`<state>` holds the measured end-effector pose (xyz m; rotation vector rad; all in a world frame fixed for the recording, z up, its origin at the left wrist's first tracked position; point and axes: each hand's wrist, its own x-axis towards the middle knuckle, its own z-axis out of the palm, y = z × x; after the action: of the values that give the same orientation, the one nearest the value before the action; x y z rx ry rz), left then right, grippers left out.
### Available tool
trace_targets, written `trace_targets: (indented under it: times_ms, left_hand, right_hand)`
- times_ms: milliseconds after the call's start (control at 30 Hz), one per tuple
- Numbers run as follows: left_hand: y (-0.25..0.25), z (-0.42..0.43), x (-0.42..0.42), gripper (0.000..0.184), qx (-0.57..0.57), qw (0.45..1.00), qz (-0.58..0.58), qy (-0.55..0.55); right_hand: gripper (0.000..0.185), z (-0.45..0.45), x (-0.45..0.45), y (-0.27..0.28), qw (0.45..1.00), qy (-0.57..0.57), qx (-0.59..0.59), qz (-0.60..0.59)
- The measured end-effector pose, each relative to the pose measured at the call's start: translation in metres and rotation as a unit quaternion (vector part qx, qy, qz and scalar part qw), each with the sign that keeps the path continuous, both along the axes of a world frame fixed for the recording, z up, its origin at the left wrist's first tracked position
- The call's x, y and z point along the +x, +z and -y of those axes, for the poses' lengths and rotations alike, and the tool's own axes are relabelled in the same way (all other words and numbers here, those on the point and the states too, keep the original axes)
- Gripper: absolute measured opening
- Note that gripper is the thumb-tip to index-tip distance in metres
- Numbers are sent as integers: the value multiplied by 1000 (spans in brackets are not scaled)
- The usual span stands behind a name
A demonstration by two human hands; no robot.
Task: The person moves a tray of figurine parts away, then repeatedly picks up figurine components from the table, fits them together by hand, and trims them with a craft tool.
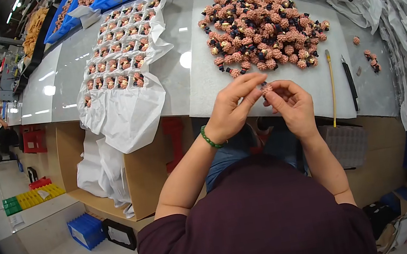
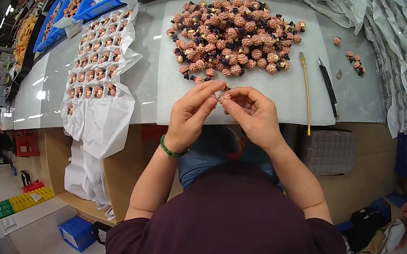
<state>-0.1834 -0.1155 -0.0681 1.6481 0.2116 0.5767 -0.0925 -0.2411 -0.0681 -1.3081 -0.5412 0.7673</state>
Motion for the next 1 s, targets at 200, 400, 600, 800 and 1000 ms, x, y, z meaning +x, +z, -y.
trace_targets:
  times_ms: [200, 400, 600, 800, 1000]
  left_hand:
    - [-9, -1, 0, 25, -261, 962, -45, -59]
    - [-13, 3, -3, 23, -293, 955, -24, -37]
    - [-12, 6, -3, 21, -353, 935, 12, -35]
    - [-15, 3, -7, 17, -374, 926, 5, -44]
    - [-20, 0, -8, 14, -450, 892, 16, -48]
  right_hand:
    - [19, 2, -4, -2, 989, -11, 42, -139]
    - [20, -1, -17, -9, 993, -40, 63, -94]
    - [25, -4, -21, -10, 992, -70, 95, -35]
    - [32, -3, -23, -14, 962, -97, 35, 253]
    - [33, -5, -21, -21, 938, -98, 47, 330]
